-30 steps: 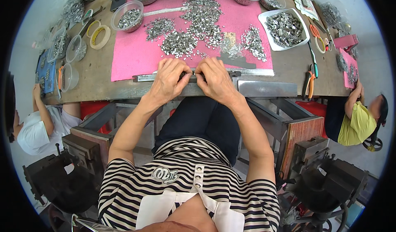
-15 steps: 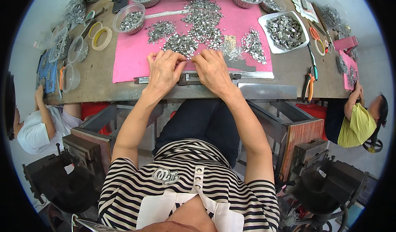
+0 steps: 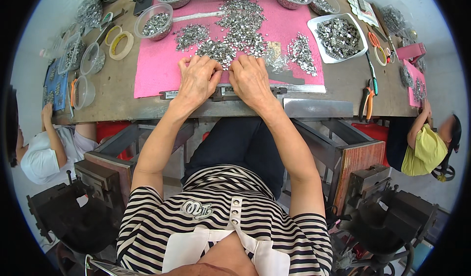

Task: The person assembles small silver jewelry components by hand on a pink mat, picking up pieces and fitting them together. They occasionally use a manual press machine to process the assembled components. The workspace contains multiple bowls of parts and tools.

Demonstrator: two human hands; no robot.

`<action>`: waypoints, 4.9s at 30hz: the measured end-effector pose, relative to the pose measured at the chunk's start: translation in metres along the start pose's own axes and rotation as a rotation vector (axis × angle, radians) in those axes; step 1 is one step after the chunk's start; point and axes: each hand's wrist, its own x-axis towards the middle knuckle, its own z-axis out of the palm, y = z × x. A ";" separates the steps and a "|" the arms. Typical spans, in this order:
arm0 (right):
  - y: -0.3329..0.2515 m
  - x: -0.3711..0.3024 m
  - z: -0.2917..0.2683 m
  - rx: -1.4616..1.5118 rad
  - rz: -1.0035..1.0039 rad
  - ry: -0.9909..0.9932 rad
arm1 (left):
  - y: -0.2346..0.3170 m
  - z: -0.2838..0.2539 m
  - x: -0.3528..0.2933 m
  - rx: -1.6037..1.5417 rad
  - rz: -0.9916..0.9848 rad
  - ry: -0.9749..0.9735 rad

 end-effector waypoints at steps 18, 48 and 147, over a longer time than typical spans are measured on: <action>0.000 -0.037 -0.031 0.213 -0.069 -0.019 | 0.031 -0.008 -0.018 -0.260 0.161 -0.014; 0.014 -0.019 -0.035 0.214 0.027 -0.083 | 0.020 -0.012 -0.002 -0.140 0.167 -0.025; 0.030 0.001 -0.028 0.314 0.168 -0.049 | 0.013 -0.011 -0.005 -0.122 -0.037 -0.008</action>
